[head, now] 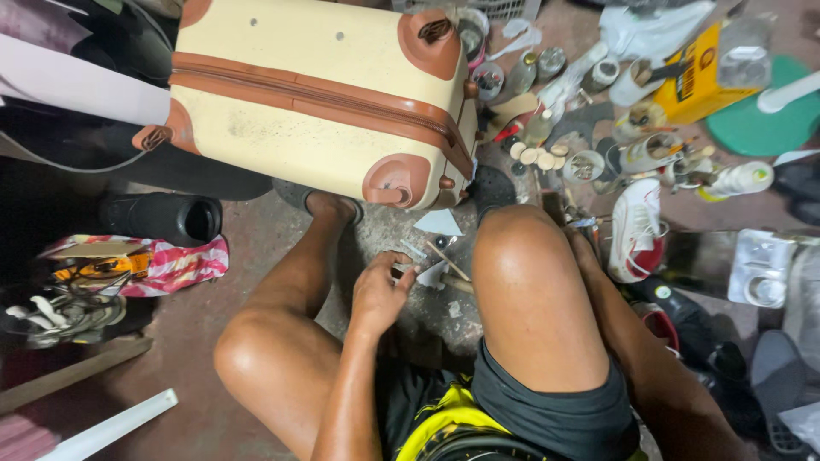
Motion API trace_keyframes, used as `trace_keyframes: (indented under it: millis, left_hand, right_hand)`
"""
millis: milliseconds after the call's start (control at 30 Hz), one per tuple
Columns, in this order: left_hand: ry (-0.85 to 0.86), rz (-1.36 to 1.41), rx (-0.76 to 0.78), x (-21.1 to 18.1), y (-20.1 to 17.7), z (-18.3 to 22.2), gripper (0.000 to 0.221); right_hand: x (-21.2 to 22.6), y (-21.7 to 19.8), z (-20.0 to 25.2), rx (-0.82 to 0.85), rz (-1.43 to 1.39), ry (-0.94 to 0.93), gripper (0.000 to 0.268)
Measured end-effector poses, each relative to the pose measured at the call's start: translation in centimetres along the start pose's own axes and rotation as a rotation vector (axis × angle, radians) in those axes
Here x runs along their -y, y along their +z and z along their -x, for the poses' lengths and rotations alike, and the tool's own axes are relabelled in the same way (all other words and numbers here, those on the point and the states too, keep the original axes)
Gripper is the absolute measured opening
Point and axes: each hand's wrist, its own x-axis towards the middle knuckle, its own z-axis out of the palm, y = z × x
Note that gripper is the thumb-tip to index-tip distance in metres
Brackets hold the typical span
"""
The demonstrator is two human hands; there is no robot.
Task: The person saws through a metal part on a suitcase using a hacksaw and then uses their hands to manipulate and attach a replacement component to the frame.
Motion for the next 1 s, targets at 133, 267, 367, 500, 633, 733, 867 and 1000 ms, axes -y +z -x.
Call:
trace_keyframes:
  millis: [133, 267, 367, 500, 633, 733, 867, 1000]
  left_hand:
    - [0.103, 0.492, -0.190, -1.9, -2.5, -0.4, 0.020]
    - [0.332, 0.533, -0.515, -6.1, -4.8, 0.6, 0.025]
    - [0.468, 0.447, -0.613, -9.2, -5.3, -0.4, 0.035]
    - [0.469, 0.391, -0.630, -10.4, -5.0, -1.9, 0.025]
    - [0.674, 0.558, -0.721, -10.6, -4.2, -2.2, 0.016]
    - [0.509, 0.474, -0.595, -10.3, -2.2, -1.9, 0.026]
    - [0.670, 0.467, -0.682, -8.8, 1.3, -4.5, 0.023]
    - [0.578, 0.435, -0.638, -6.3, 5.2, -4.4, 0.019]
  right_hand:
    - [8.8, 4.1, 5.2, 0.104, -0.030, -0.288, 0.034]
    - [17.3, 12.8, 13.3, 0.192, 0.566, -0.754, 0.042]
    - [20.1, 21.7, 19.1, 0.275, 1.266, -1.143, 0.046]
    - [20.8, 33.5, 21.3, 0.479, 1.717, -1.366, 0.042]
    - [20.6, 39.7, 18.7, 0.734, 1.923, -1.477, 0.049]
    - [17.8, 45.7, 15.4, 0.621, 2.341, -1.293, 0.054]
    - [14.1, 53.7, 10.8, 0.804, 2.091, -1.391, 0.050]
    - [8.1, 58.6, 6.4, 0.683, 2.094, -1.460, 0.048]
